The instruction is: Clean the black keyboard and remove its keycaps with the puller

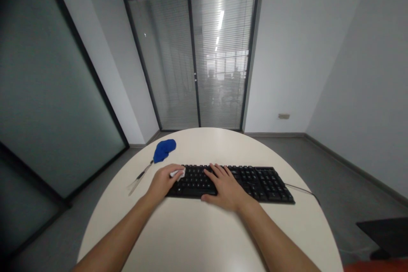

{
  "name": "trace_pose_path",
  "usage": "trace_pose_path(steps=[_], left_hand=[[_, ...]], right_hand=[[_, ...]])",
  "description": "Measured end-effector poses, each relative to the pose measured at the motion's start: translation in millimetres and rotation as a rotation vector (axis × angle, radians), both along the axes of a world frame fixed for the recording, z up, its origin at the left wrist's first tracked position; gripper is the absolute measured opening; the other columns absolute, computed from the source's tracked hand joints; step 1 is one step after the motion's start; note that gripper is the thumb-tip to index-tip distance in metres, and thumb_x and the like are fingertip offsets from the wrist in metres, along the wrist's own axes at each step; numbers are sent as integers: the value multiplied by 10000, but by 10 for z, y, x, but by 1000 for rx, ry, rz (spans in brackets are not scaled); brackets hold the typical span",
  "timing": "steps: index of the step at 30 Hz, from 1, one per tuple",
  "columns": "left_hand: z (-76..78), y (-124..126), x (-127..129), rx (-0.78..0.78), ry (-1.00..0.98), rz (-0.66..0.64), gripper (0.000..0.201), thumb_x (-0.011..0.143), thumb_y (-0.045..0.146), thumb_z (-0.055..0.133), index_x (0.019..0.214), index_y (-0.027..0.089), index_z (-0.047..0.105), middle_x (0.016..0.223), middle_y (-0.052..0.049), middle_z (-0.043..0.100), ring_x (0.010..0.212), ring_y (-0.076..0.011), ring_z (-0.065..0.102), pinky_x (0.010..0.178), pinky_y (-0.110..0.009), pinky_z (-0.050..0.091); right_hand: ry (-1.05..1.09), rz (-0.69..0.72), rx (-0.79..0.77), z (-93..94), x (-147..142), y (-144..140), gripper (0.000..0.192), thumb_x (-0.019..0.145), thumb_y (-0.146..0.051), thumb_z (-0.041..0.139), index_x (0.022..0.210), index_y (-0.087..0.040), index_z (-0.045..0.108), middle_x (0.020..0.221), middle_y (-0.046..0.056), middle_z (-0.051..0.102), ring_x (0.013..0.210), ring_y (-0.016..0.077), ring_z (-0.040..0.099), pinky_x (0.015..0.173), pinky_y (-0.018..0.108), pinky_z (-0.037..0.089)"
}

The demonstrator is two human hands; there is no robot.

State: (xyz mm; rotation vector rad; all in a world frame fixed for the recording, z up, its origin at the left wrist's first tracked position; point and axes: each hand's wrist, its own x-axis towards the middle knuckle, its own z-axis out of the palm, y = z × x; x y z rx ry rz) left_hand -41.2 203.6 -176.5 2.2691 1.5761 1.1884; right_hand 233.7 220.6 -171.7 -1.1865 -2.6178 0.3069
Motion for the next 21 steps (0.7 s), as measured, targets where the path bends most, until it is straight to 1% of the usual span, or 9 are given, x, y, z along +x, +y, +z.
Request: trace_pose_path(steps=[2,3,5,9,12,15,21], left_hand=[[-33,50,-64,-14,33,121,176,913,248,580,1014,240,723,1055,-17,735,920,-192,682,883,-322,510],[-42,62,-81,-32,59,155,179,911,247,581,1019,241,724,1053,-17,738,887,-193,688,864,-325,516],[-44,61,-84,-59,110,178,184,902,231,589,1020,246,729,1048,-15,741,871,-195,693,847,-321,521],[-15,18,-29,-55,178,129,207,881,170,600,1015,257,730,1054,0,737,924,-187,687,872,-295,511],[-7,11,-12,-61,180,113,196,889,182,599,1017,258,727,1038,12,738,889,-175,689,881,-291,504],[-7,19,-26,-76,187,101,184,888,194,609,1012,262,728,1027,18,740,897,-178,688,876,-293,502],[52,-19,-35,-81,202,8,201,890,167,602,1015,267,723,1063,14,732,964,-173,677,881,-276,499]], right_hand=[[10,5,1,-11,2,6,928,781,-755,535,1518,-226,336,1597,137,225,1464,354,194,1186,542,126],[15,7,1,-16,3,9,930,780,-755,537,1518,-227,335,1597,138,224,1464,356,193,1186,544,124],[22,10,1,-24,6,14,929,780,-752,541,1520,-231,329,1598,138,219,1464,361,190,1185,549,118],[22,13,-3,-24,6,14,923,786,-749,536,1521,-230,328,1599,139,214,1465,359,189,1183,553,110],[18,5,-3,-22,3,15,935,778,-753,543,1518,-221,335,1599,144,213,1466,353,188,1188,543,104],[13,5,-4,-22,2,17,938,774,-758,542,1518,-225,334,1599,142,215,1467,350,185,1187,543,110],[-3,2,15,-22,0,13,938,777,-768,527,1516,-221,340,1592,153,231,1463,351,199,1183,545,126]])
